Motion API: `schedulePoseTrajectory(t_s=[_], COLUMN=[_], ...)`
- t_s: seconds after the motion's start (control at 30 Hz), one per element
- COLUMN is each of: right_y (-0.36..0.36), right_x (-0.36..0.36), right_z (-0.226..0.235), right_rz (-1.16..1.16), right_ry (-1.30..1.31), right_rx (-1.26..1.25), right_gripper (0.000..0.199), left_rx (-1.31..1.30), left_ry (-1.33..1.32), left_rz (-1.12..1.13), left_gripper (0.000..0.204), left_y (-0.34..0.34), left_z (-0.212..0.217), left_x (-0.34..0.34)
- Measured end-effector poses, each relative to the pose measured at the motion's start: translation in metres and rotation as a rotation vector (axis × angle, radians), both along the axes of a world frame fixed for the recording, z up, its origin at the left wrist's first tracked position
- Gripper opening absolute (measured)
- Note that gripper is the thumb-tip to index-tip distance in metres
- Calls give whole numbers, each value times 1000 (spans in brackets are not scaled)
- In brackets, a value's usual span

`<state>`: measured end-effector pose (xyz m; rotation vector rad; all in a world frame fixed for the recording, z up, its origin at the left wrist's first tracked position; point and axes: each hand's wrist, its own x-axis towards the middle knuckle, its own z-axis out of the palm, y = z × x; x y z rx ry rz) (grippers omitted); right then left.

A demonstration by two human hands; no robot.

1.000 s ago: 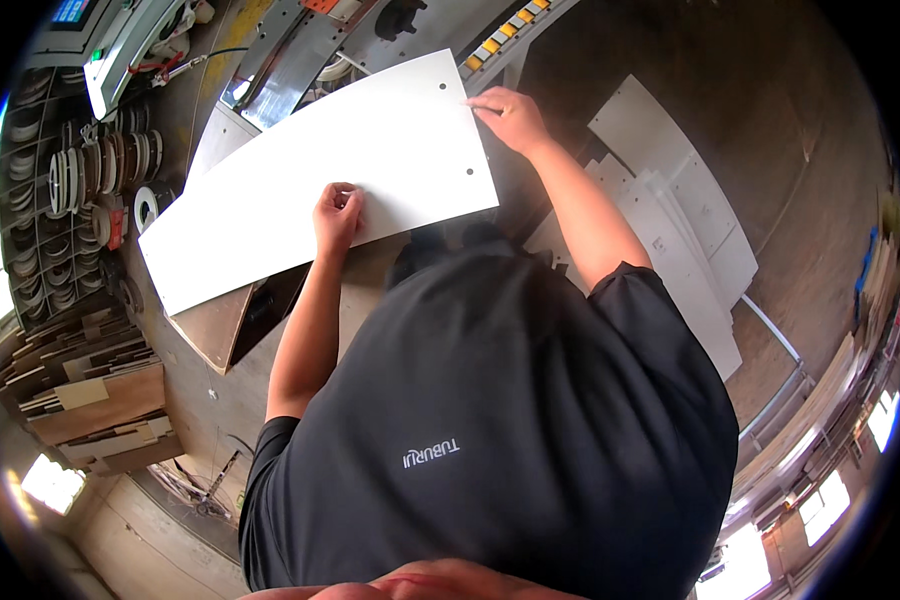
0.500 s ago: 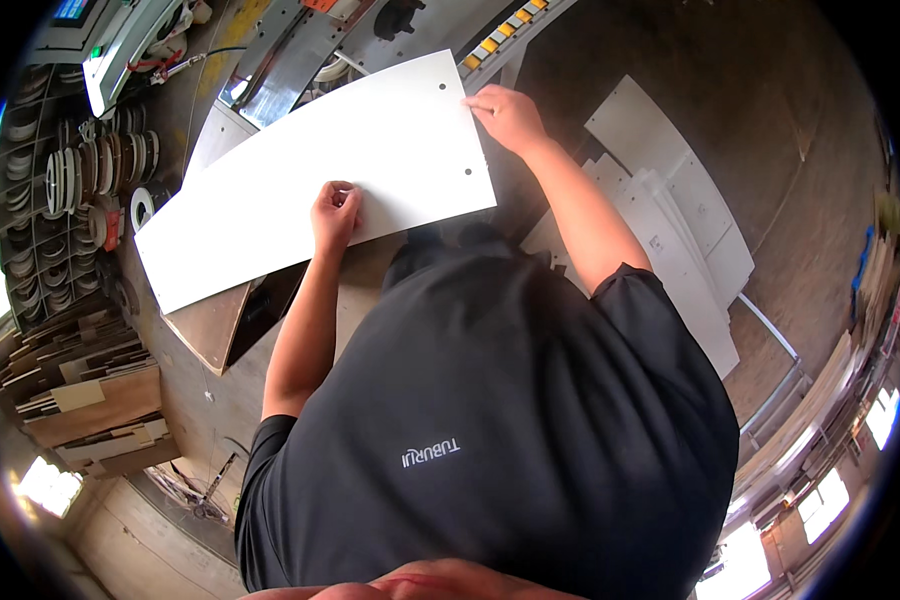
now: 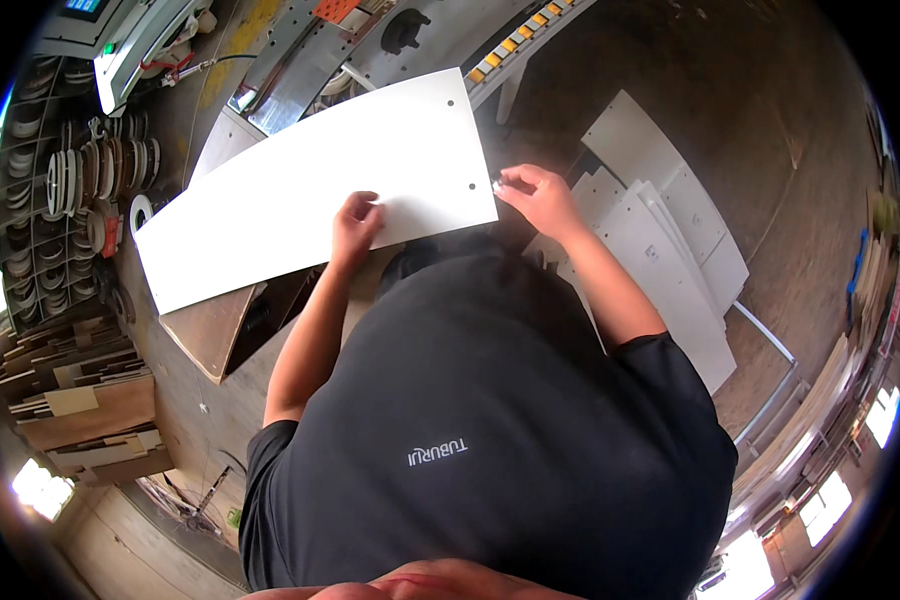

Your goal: The person handles white rectangular panels in a workshop, moving them from a stack to a machine and back. They also handle a roll of white tape, placing it on a circular machine component.

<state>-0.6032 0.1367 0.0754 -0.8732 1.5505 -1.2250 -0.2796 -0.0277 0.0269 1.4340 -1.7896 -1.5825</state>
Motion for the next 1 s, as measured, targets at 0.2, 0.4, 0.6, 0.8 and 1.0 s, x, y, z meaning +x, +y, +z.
schedulePoseTrajectory(t_s=[0.2, 0.4, 0.6, 0.8, 1.0], right_y=[-32, -60, -57, 78, 247], right_x=[60, 73, 32, 32, 192], right_z=[29, 31, 4, -115, -190], right_rz=[-229, -392, -780, -999, -669], right_ry=[-861, -706, -612, -14, 614], right_rx=[-107, -147, -284, 261, 424], right_gripper=[14, 6, 26, 24, 31], left_rx=[367, 522, 571, -200, -1251], left_ry=[335, 338, 352, 121, -245], left_rz=[-543, -550, -472, -357, -168], left_gripper=[44, 31, 38, 30, 36], left_y=[36, 17, -20, -190, -423], left_z=[101, 112, 104, 113, 232], left_x=[-76, -42, 15, 56, 28])
